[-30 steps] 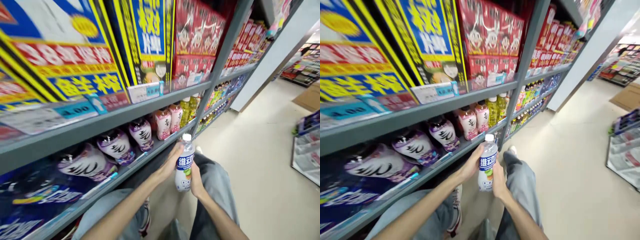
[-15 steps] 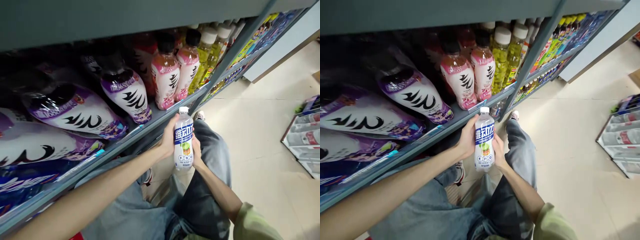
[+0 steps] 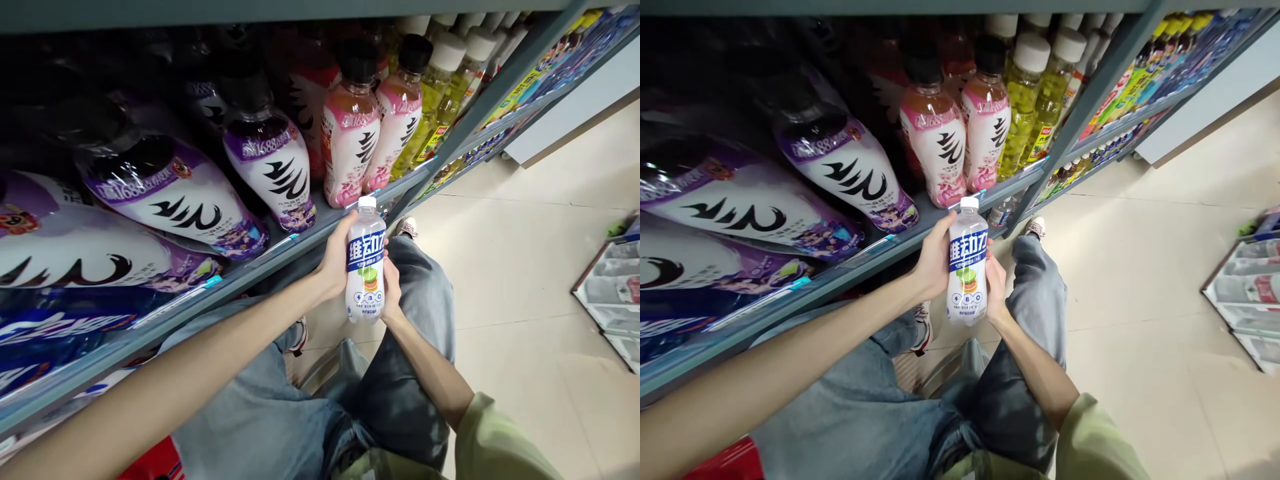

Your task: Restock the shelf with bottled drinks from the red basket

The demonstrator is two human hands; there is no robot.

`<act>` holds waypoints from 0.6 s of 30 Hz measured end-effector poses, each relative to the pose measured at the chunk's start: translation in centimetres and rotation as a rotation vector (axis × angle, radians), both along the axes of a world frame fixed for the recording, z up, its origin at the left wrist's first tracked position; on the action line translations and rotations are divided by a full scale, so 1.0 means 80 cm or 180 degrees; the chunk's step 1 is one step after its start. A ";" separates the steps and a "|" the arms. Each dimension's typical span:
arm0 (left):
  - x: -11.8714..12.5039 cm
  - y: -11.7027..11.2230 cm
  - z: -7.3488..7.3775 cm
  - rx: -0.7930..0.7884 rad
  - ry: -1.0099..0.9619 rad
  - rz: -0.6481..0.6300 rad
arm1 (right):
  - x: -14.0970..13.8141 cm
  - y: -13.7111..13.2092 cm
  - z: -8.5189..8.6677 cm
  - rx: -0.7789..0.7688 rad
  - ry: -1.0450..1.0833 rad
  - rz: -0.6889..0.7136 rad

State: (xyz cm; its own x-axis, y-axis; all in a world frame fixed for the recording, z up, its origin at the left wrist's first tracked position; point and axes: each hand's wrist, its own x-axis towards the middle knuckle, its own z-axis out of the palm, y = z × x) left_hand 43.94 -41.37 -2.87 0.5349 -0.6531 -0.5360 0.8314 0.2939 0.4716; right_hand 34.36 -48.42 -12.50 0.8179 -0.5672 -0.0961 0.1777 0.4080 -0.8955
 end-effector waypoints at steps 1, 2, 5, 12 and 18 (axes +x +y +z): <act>0.000 0.000 0.000 -0.0004 -0.0007 -0.0013 | -0.001 0.000 0.000 -0.0080 -0.0033 0.0010; -0.001 0.000 -0.001 -0.0006 -0.0012 -0.0029 | -0.002 0.000 0.000 -0.0166 -0.0058 0.0012; -0.002 -0.002 -0.003 -0.0037 -0.0025 -0.0067 | -0.004 -0.002 0.000 -0.0326 -0.0081 -0.0006; -0.003 -0.004 -0.010 0.0041 -0.0054 -0.0077 | -0.007 -0.006 -0.001 -0.0362 0.0044 0.0020; -0.005 -0.007 -0.013 -0.0027 -0.0095 -0.0071 | -0.011 -0.009 -0.008 -0.0400 0.0206 0.0030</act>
